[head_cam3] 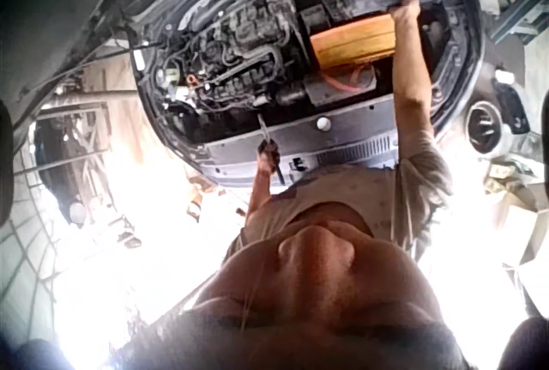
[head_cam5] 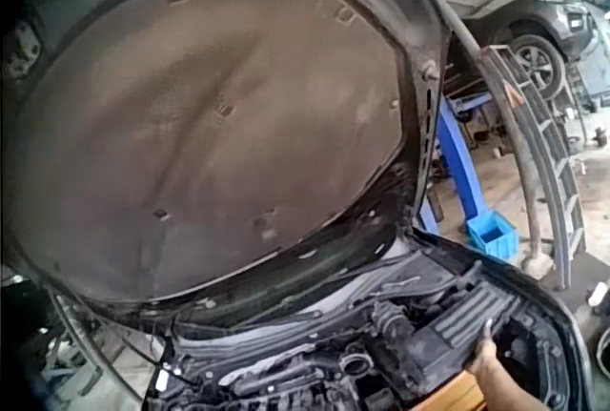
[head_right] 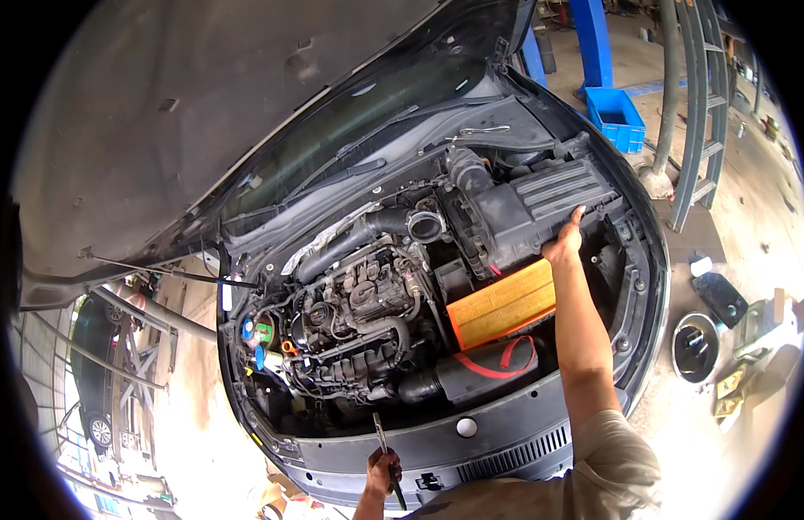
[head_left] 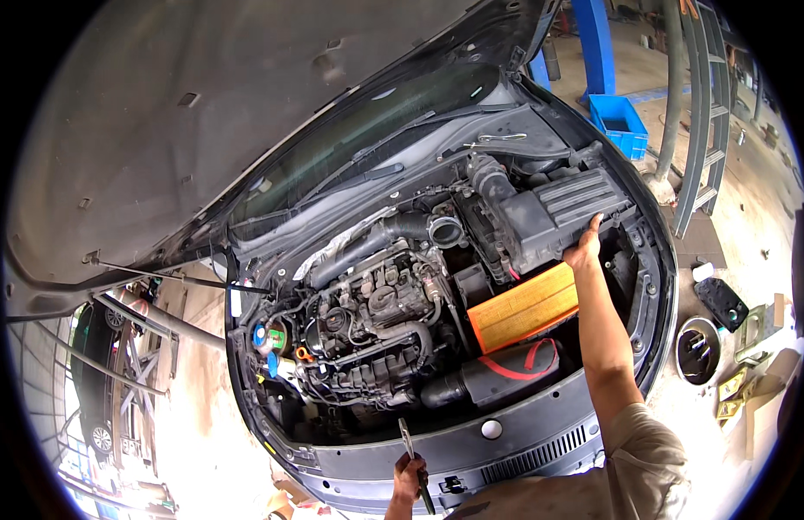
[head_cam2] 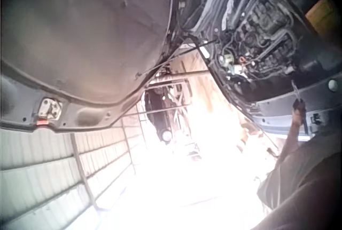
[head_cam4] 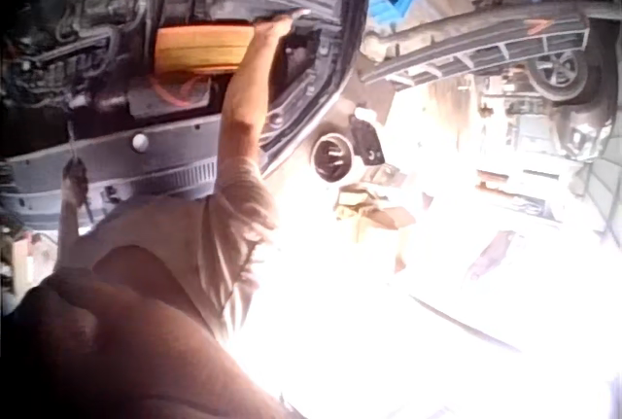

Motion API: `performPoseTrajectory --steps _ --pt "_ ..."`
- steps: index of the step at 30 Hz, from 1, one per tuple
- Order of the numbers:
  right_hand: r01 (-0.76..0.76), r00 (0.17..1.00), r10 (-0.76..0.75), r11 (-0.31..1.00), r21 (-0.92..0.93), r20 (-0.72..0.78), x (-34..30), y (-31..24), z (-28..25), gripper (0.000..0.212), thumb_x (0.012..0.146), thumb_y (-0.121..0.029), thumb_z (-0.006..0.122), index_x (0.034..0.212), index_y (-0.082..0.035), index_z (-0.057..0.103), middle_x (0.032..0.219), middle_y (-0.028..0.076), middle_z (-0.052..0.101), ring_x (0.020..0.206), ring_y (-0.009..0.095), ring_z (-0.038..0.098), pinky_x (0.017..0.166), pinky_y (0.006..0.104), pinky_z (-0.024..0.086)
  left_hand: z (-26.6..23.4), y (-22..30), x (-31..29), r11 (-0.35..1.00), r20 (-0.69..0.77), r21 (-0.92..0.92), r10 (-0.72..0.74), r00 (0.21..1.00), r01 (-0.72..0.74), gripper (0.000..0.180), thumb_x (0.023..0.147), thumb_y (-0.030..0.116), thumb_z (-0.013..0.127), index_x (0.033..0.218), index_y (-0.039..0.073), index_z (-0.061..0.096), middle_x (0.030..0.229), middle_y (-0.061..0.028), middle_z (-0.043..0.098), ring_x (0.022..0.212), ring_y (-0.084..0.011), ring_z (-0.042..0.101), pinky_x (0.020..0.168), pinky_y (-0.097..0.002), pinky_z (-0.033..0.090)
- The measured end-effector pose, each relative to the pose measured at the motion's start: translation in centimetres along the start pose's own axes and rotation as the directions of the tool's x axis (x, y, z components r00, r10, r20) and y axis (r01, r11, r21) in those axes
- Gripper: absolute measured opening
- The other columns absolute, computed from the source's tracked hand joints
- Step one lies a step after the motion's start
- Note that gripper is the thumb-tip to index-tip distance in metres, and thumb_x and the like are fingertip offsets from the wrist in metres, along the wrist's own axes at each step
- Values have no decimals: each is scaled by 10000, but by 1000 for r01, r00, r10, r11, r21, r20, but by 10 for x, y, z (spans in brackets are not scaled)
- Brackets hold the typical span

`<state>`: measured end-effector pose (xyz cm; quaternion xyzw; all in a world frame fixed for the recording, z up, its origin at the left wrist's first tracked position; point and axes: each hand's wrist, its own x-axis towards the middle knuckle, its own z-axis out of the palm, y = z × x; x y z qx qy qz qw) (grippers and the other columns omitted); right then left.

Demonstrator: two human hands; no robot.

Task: The person uses pliers to loosen hose clamps on the car's air intake system. They then detach the air intake hose and remove the air filter housing from the engine bay.

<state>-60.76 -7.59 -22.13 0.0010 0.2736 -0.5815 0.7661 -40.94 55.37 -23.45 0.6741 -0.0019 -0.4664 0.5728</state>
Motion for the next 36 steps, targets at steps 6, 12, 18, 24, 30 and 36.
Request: performPoseTrajectory --steps 6,12,18,24,30,36 --pt "114 993 -116 992 -53 -27 -51 -5 34 943 940 -754 516 1566 -58 400 1609 96 438 1444 330 446 1203 541 330 4 -3 -1 992 170 127 -26 985 4 102 877 167 613 878 72 575 662 -15 517 512 -124 497 451 -269 396" --pt "160 987 -156 980 -114 43 -168 17 4 809 1001 -691 467 1575 -124 405 1610 66 442 1437 318 460 1202 520 345 -4 -25 -5 985 296 158 24 955 -74 141 888 217 619 889 79 592 706 -3 537 603 -104 508 534 -267 387" --pt "35 999 -38 986 -161 -15 -207 48 -43 850 988 -728 446 1568 -108 418 1618 62 430 1460 320 425 1217 531 308 -12 -38 -14 947 338 269 75 938 -173 157 896 229 633 921 76 610 765 -7 565 715 -125 515 656 -292 418" --pt "22 998 -31 986 -162 -55 -179 76 -61 869 985 -744 424 1585 -115 392 1650 50 379 1494 313 375 1247 514 248 -26 -44 -14 931 357 279 126 925 -235 245 887 281 627 944 42 618 774 -42 589 752 -149 540 696 -324 441" --pt "32 998 -40 983 -180 -43 -179 97 -59 805 1012 -736 331 1562 -160 445 1602 44 454 1468 319 418 1220 554 300 -37 -53 -6 946 321 241 131 938 -215 306 874 313 630 943 15 616 789 -61 600 774 -174 551 713 -354 449" --pt "5 1000 -3 988 -153 18 -174 105 -62 859 988 -776 320 1588 -165 391 1630 50 411 1497 329 370 1226 592 256 -39 -55 1 978 316 146 98 944 -150 257 866 277 624 948 33 615 782 -29 570 755 -151 509 686 -333 423"
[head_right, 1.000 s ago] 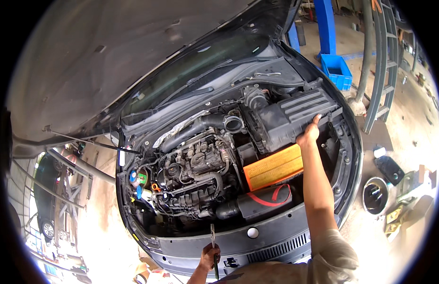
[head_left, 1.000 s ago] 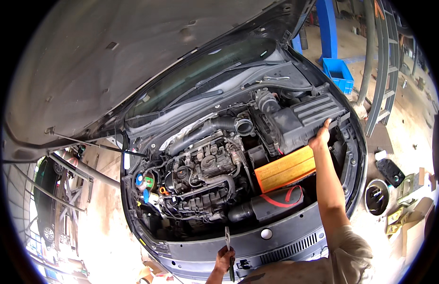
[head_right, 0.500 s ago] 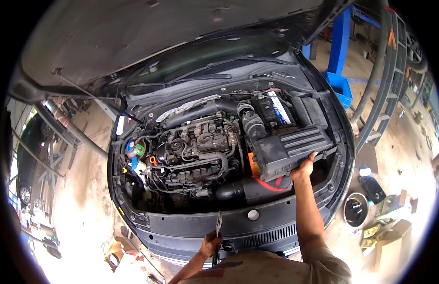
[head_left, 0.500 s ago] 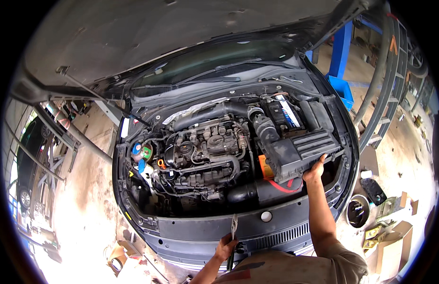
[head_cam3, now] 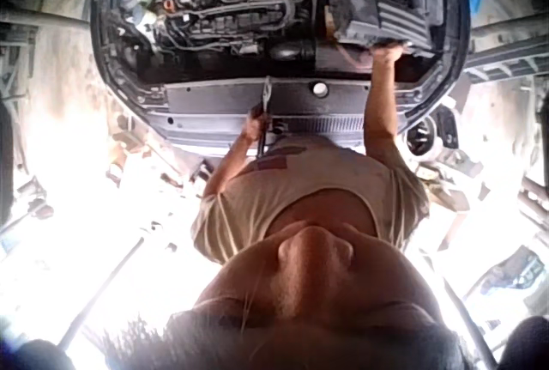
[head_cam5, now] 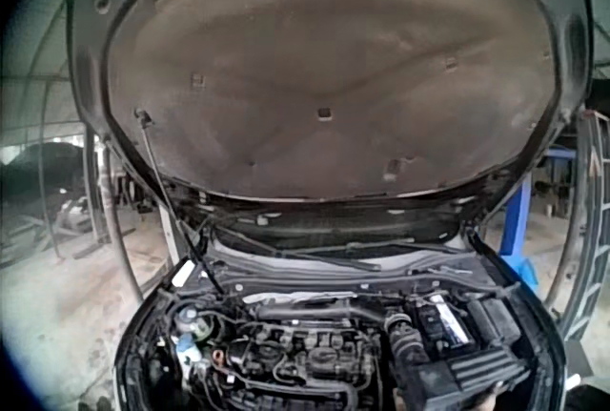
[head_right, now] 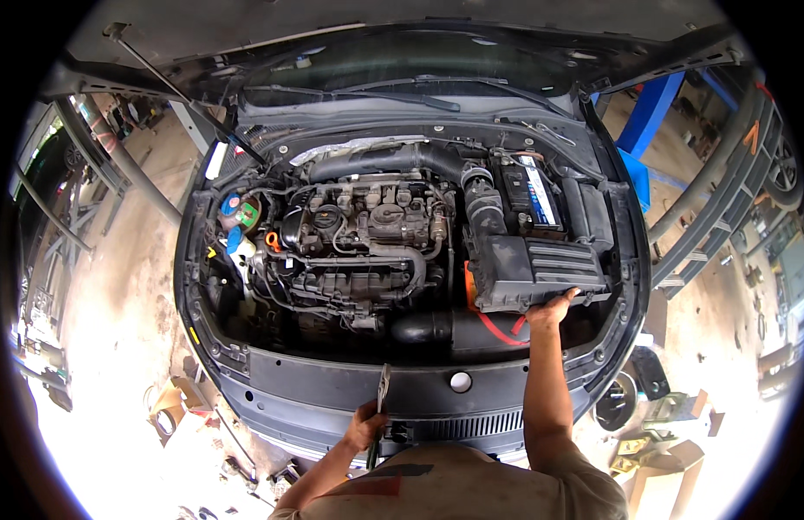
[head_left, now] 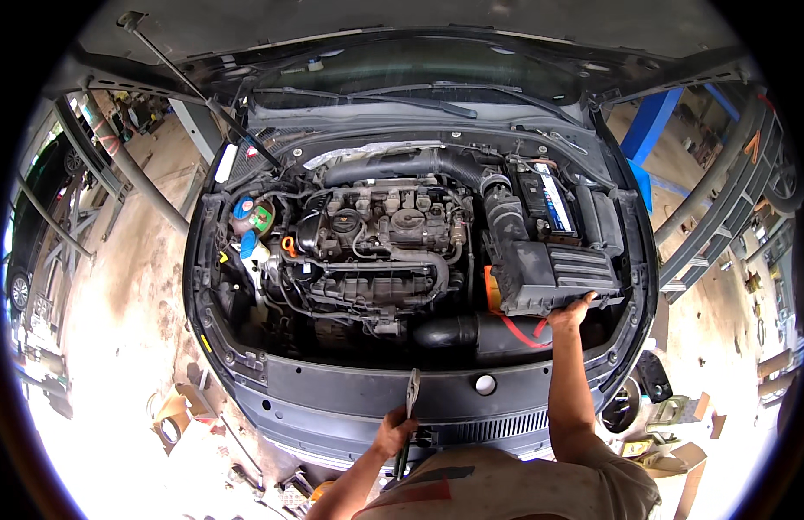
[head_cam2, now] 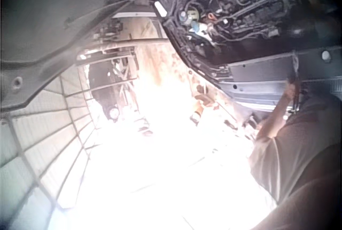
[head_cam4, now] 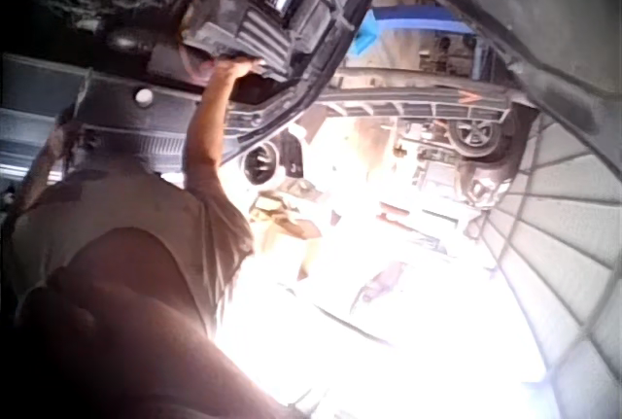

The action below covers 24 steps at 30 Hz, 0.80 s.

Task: The person uses pliers to loosen hose clamps on the car's air intake system. They then detach the air intake hose and remove the air filter housing from the engine bay.

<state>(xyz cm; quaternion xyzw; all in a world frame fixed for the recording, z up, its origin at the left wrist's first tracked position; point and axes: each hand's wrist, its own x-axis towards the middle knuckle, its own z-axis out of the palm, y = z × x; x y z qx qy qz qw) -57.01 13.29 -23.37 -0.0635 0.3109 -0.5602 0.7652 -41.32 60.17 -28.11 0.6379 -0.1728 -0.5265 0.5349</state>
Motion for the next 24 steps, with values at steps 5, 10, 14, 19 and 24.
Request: performPoseTrajectory --steps 5,10,14,19,24 --pt "39 999 -39 998 -46 -14 8 3 -9 813 1007 -751 283 1567 -180 432 1590 55 466 1459 342 424 1206 582 317 -4 6 9 996 24 64 59 998 -61 261 855 277 621 951 34 624 786 -21 567 758 -141 502 687 -324 418" --pt "104 994 -105 991 -87 -4 2 1 -6 797 1014 -739 288 1556 -176 443 1571 54 488 1436 336 454 1201 554 342 -6 13 17 991 34 124 39 999 -43 292 857 304 633 948 27 630 767 -41 582 755 -156 528 697 -335 429" --pt "68 997 -70 995 -73 -23 -7 0 0 777 1026 -717 302 1554 -165 443 1570 51 488 1426 329 466 1198 533 355 -4 17 18 983 23 176 54 998 -57 307 855 313 642 949 20 631 769 -57 593 756 -170 538 708 -347 438" --pt "72 997 -71 996 -47 13 -5 0 0 754 1041 -689 312 1562 -157 427 1577 44 477 1433 318 454 1204 516 349 -2 20 17 988 41 145 44 998 -50 299 859 300 635 946 13 629 773 -67 600 761 -179 550 710 -350 442" --pt "24 998 -26 999 -40 -54 5 -1 -2 810 1009 -737 342 1568 -156 419 1606 50 441 1466 323 413 1223 539 303 -2 19 15 992 38 127 21 999 -26 276 868 274 626 939 7 622 771 -63 594 750 -169 547 691 -338 439"
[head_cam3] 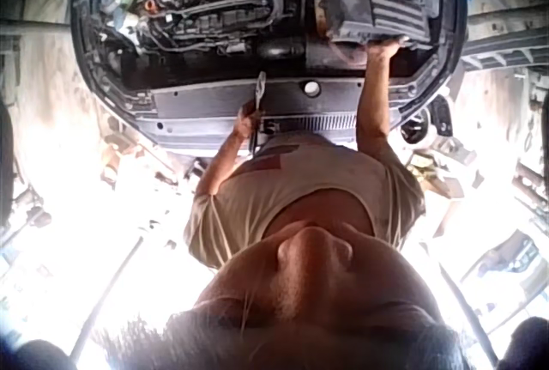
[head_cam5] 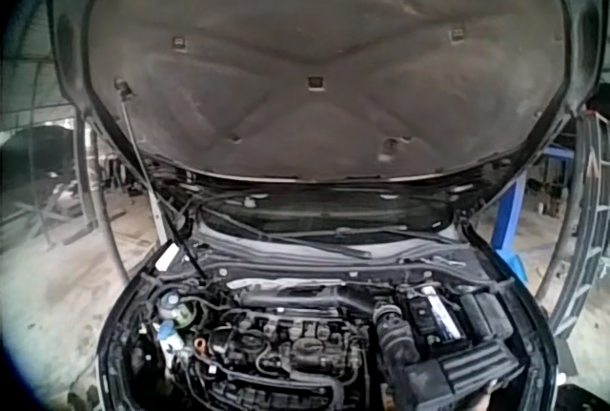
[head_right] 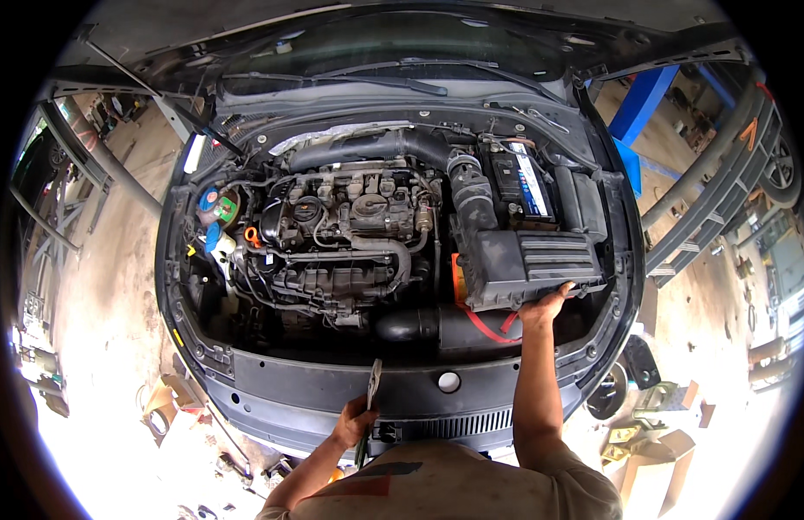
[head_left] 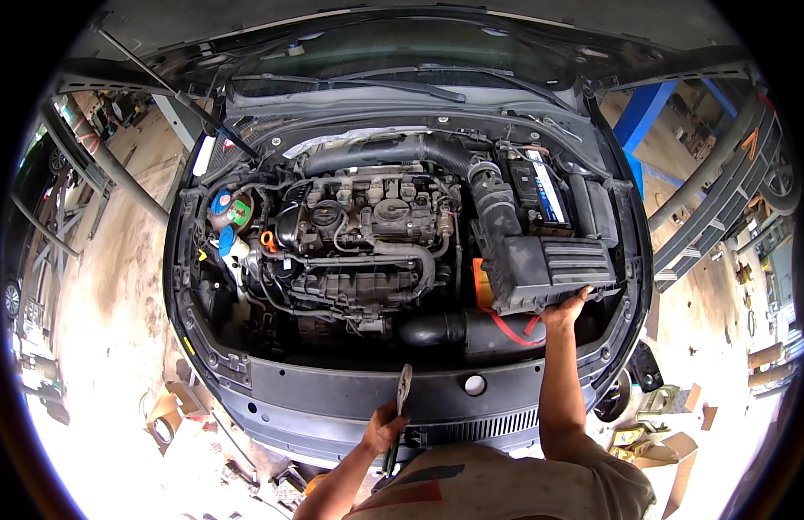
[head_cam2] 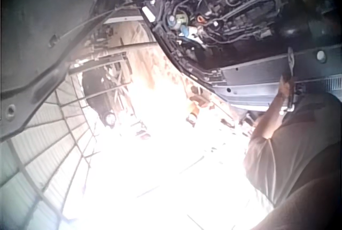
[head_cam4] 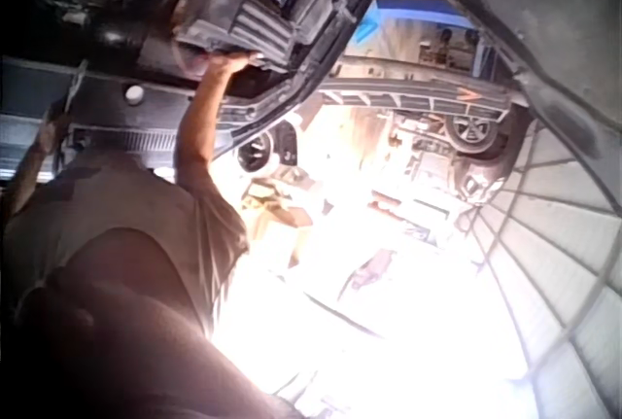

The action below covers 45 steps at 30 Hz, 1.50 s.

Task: The person uses pliers to loosen hose clamps on the car's air intake system. They then detach the air intake hose and remove the air filter housing from the engine bay.

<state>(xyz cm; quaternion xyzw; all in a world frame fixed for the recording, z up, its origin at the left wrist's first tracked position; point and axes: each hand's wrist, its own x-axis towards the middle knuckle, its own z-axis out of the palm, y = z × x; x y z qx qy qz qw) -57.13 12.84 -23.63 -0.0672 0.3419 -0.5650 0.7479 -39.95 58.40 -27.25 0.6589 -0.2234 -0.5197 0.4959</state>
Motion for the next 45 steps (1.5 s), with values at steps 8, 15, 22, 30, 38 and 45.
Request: performPoseTrajectory --steps 8,15,22,30,38,45 --pt "49 998 -50 998 -45 -23 12 1 0 851 993 -756 359 1574 -136 407 1632 63 402 1500 317 362 1245 536 255 2 -8 1 993 -19 -117 9 1000 -11 232 874 251 636 923 25 615 758 -30 571 733 -143 519 665 -323 416" --pt "90 996 -91 995 -47 -15 19 8 -7 852 988 -762 360 1577 -148 409 1633 54 403 1495 320 370 1239 536 266 2 -8 2 996 -29 -90 10 1000 -13 230 870 251 642 926 29 623 759 -20 574 742 -134 520 671 -315 416" --pt "51 999 -52 998 -42 -12 16 12 -7 847 980 -776 336 1572 -178 430 1627 39 415 1489 325 380 1229 550 271 0 -7 7 997 -21 -78 5 1000 -7 227 868 259 631 907 35 631 744 -17 575 725 -137 531 665 -311 426" --pt "76 933 -158 965 -253 -322 19 16 5 855 1004 -735 337 1562 -96 436 1617 73 430 1461 327 426 1223 553 300 3 -12 16 980 13 -194 -43 999 45 178 864 216 649 915 47 626 717 -3 562 668 -114 528 606 -294 413" --pt "137 801 -341 905 -404 -492 33 35 2 736 1054 -597 385 1445 18 491 1476 174 524 1355 363 502 1122 527 426 12 10 14 968 33 -248 41 999 -32 80 874 127 640 903 60 608 735 -3 562 682 -104 539 622 -279 422" --pt "-71 562 -485 779 -623 -671 55 41 -1 738 1083 -528 329 1297 122 605 1326 291 637 1220 440 629 1033 522 536 11 22 21 969 53 -241 73 996 -59 94 876 121 656 924 57 608 731 8 561 675 -94 536 617 -270 418"
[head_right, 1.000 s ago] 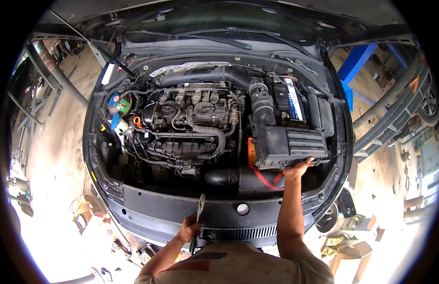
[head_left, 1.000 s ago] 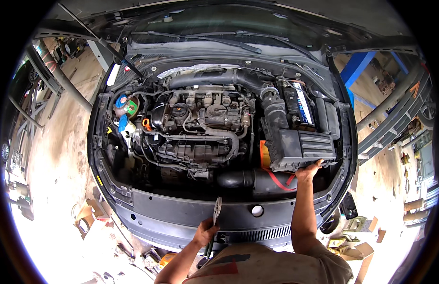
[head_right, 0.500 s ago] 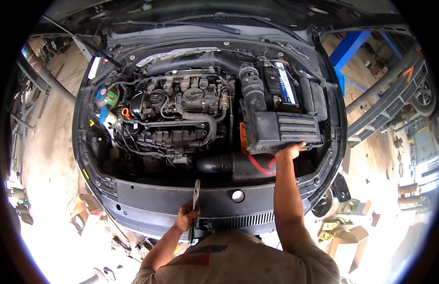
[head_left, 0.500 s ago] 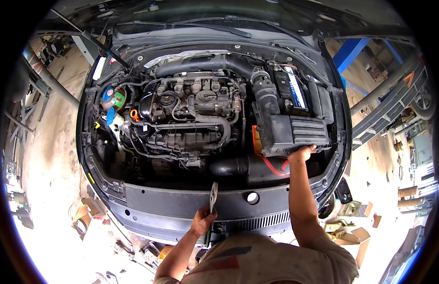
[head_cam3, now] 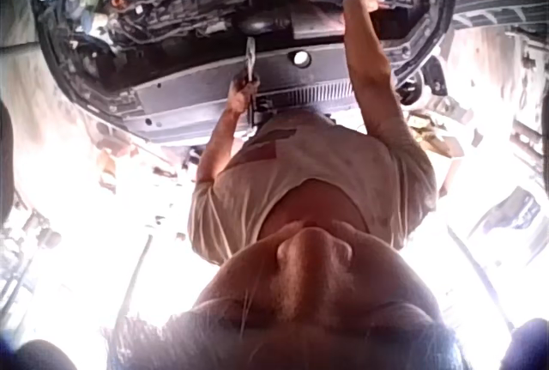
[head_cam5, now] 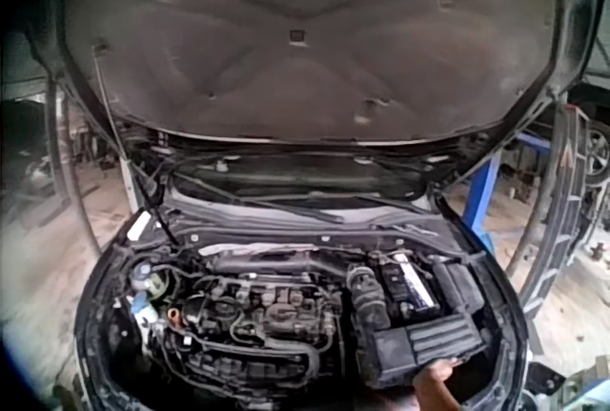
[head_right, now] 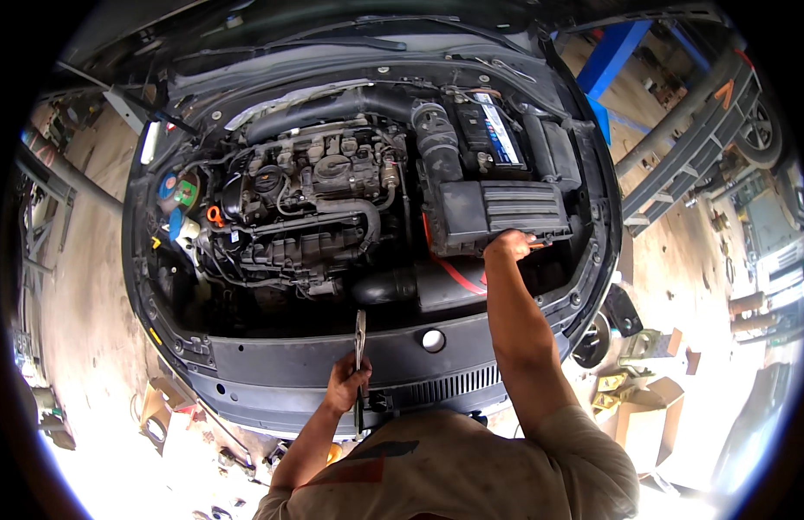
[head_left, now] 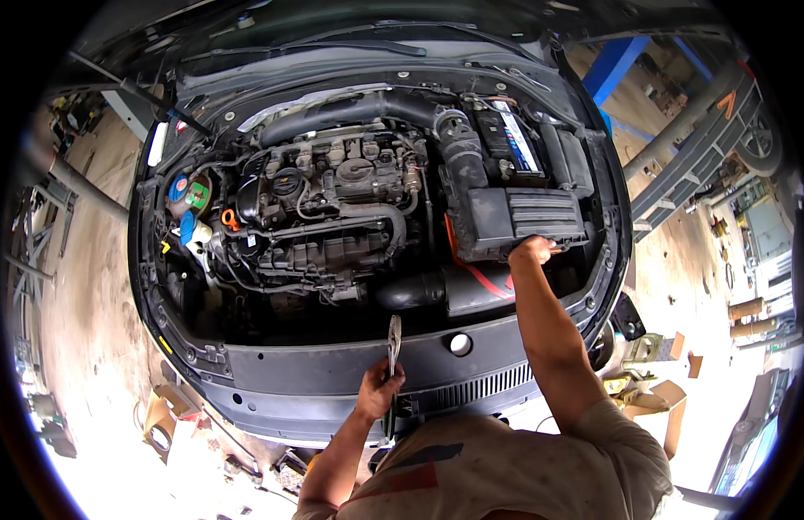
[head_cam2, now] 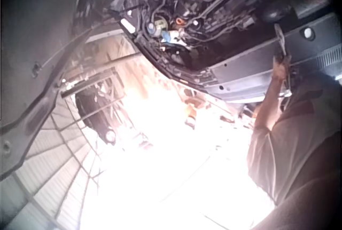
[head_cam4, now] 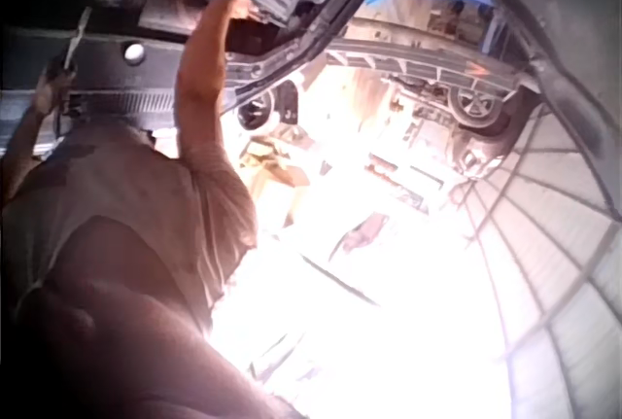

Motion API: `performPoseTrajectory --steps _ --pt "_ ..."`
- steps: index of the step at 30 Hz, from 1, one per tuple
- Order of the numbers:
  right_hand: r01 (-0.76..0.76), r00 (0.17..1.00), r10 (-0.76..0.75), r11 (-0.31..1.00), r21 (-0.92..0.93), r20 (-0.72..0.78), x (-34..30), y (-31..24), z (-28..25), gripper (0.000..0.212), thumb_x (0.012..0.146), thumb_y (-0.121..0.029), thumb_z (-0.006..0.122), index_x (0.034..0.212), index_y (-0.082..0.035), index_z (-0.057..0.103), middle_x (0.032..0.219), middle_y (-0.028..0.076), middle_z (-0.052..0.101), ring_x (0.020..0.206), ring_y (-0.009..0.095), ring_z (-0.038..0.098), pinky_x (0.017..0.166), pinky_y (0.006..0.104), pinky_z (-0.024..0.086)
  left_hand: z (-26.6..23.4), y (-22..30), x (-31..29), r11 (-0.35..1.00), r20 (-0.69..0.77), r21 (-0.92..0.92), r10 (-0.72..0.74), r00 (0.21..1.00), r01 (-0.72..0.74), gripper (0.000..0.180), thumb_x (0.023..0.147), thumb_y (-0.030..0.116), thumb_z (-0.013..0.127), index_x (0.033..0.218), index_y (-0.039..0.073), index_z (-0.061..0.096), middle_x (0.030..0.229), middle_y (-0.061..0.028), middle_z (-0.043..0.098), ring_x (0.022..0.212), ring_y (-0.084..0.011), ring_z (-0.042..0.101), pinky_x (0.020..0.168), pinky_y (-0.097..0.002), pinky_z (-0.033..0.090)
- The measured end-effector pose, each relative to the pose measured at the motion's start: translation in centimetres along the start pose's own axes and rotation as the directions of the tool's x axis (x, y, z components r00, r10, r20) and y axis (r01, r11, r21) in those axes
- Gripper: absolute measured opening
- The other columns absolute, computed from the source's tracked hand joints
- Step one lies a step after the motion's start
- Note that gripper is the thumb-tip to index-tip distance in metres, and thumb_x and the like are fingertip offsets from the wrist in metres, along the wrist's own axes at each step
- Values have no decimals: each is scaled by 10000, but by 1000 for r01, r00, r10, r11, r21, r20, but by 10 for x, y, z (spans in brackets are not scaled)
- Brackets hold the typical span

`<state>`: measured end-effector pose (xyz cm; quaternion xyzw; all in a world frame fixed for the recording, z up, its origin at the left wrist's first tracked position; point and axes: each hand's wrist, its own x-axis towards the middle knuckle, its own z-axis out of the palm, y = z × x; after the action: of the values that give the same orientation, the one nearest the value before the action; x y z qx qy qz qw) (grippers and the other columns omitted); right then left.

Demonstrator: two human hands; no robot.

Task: The person uses pliers to loosen hose clamps on the car's air intake system. They then detach the air intake hose and remove the air filter housing from the engine bay.

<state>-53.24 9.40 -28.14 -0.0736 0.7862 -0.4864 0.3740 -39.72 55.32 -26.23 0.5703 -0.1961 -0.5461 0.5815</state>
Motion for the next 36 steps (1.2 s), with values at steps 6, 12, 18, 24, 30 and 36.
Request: performPoseTrajectory --steps 6,12,18,24,30,36 --pt "-34 999 30 978 -205 -21 86 12 28 472 959 -405 583 1163 -4 726 1156 152 752 1063 339 729 940 432 579 1 1 12 1000 53 -8 -21 998 22 113 870 128 669 935 52 618 734 6 571 666 -87 539 609 -269 422" --pt "441 886 -205 648 -621 415 128 -5 4 298 924 -294 615 1128 -118 742 1061 109 757 953 231 738 776 385 594 7 1 15 1000 73 30 0 997 -3 87 870 119 653 912 50 622 731 3 573 666 -94 546 619 -273 431" --pt "508 742 -166 771 -383 650 96 -35 -66 354 924 -349 702 1116 -52 698 810 104 660 763 228 681 648 398 528 10 12 14 999 50 -39 -30 998 32 104 903 152 649 940 58 622 748 5 573 667 -101 547 616 -275 427" --pt "934 72 -630 316 170 773 -18 -48 -144 588 907 -315 775 1351 19 582 1131 198 687 934 396 691 884 485 549 36 84 38 911 50 -381 -147 988 155 291 973 349 694 918 127 514 686 30 498 588 -101 497 490 -282 383" --pt "524 -845 -194 -124 842 498 -173 -75 -185 807 685 -346 932 1380 -102 603 1446 158 521 1325 307 538 1127 516 394 86 187 121 874 141 -422 -198 970 239 479 949 571 691 1028 132 517 772 23 531 592 -87 496 464 -273 380" --pt "212 -972 -124 -81 974 201 -213 -130 -78 324 691 -139 868 946 -79 678 1195 82 567 1102 300 586 930 434 512 97 244 187 959 251 -260 -46 967 114 144 1026 112 587 1071 -7 655 933 -70 686 790 -170 698 672 -319 607"
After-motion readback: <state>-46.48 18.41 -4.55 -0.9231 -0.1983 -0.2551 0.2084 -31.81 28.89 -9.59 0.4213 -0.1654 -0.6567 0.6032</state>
